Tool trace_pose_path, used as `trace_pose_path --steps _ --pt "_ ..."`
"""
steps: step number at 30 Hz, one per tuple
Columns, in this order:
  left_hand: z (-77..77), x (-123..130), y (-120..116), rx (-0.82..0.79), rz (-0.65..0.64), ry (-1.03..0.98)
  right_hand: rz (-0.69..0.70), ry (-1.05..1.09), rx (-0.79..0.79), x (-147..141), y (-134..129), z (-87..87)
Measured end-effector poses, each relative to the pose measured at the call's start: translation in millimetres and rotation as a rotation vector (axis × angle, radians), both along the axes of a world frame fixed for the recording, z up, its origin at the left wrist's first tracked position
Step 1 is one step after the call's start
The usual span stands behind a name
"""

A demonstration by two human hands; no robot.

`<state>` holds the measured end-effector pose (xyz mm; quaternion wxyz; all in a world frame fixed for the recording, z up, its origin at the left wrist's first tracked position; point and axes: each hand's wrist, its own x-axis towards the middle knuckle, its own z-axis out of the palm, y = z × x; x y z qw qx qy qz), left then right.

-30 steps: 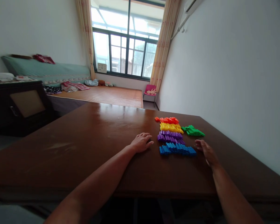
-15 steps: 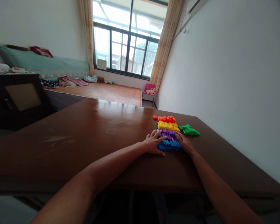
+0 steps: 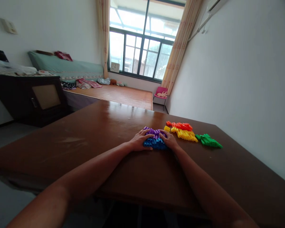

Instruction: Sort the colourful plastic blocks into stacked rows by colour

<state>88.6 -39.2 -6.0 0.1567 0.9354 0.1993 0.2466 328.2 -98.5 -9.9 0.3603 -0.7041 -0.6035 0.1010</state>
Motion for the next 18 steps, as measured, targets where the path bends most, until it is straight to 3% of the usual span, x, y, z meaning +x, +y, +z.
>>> trace_pose_path --steps 3,6,10,12,15,18 --pt "-7.6 -10 16 -0.025 0.051 -0.106 0.005 0.104 0.042 -20 24 -2.7" --pt "-8.6 -13 30 -0.072 0.083 -0.248 0.053 0.379 0.124 -30 37 -2.8" --pt "-3.1 -12 41 -0.163 0.172 -0.434 0.202 0.876 0.202 -39 35 7.6" --pt "-1.5 -10 42 -0.174 0.160 -0.454 0.287 1.023 0.197 -46 29 16.4" --pt "-1.8 -7 37 -0.134 0.069 -0.425 0.384 1.041 0.168 -49 21 27.3" --pt "-0.8 -10 35 -0.089 0.088 -0.379 0.232 0.828 0.244 -20 18 31.0"
